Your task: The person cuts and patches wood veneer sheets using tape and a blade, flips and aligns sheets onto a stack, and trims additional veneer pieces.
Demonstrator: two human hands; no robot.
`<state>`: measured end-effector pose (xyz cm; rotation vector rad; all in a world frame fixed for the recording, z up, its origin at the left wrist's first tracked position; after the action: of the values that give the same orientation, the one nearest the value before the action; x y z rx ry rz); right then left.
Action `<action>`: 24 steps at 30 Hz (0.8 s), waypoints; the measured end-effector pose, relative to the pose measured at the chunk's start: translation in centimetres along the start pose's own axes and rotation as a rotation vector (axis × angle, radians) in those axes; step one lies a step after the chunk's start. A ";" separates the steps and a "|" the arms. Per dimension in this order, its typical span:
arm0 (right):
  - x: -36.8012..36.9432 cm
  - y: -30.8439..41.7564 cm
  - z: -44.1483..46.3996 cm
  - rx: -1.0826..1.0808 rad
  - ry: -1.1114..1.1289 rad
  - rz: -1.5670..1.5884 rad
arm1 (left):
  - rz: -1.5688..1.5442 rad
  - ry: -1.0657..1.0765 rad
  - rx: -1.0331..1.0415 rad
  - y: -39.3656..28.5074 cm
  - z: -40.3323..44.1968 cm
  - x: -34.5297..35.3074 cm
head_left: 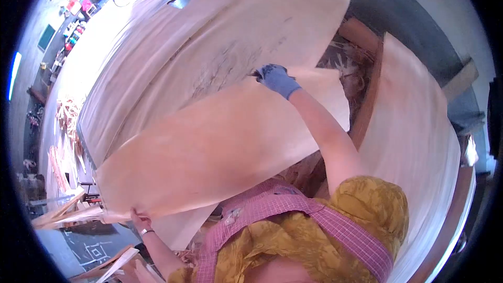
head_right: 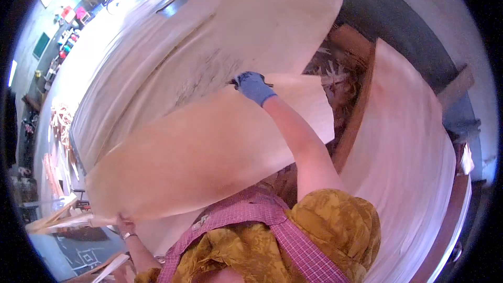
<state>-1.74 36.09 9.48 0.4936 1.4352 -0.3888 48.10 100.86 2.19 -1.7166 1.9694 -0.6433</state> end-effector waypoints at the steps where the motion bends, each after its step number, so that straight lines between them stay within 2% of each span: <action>1: 0.9 -1.5 3.5 -0.016 0.037 -0.022 | -0.052 -0.025 0.001 1.4 0.3 1.2; 5: 3.1 -4.2 12.6 -0.075 0.130 -0.022 | -0.090 0.076 -0.024 6.3 3.3 2.2; 8: 3.5 -7.9 20.3 -0.093 0.158 -0.056 | -0.189 0.050 -0.025 8.2 1.8 8.8; 10: 3.2 -8.1 21.9 -0.068 0.201 -0.099 | -0.150 -0.015 -0.090 9.8 0.4 9.2; 11: 3.6 -8.6 23.1 -0.130 0.127 -0.130 | -0.128 -0.044 -0.117 10.2 -0.4 9.2; 14: 3.2 -9.5 25.9 -0.095 0.139 -0.088 | -0.221 0.033 -0.211 13.2 5.2 6.4; 17: 5.8 -11.2 28.0 -0.155 0.157 -0.188 | -0.277 -0.152 -0.102 13.2 -0.6 11.3; 20: 6.1 -12.4 28.8 -0.086 0.148 -0.082 | -0.138 -0.230 -0.203 13.3 -1.7 12.0; 23: 6.2 -13.7 29.1 -0.096 0.179 -0.056 | -0.241 -0.070 -0.207 15.4 1.6 12.0; 24: 6.8 -14.1 29.5 -0.123 0.180 -0.044 | -0.242 -0.106 -0.190 16.1 1.1 12.0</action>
<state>16.13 8.50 3.42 0.4056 1.6355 -0.2940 34.63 90.79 -8.85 -2.0811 1.8149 -0.4441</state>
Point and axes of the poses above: each hand's wrist, its own z-axis towards the middle knuckle, its own x-axis out of the palm, y = z × x, the point moved 5 cm from there along z, towards the middle knuckle, and after that the axes turned 15 degrees about -x, right-handed, at the moved point
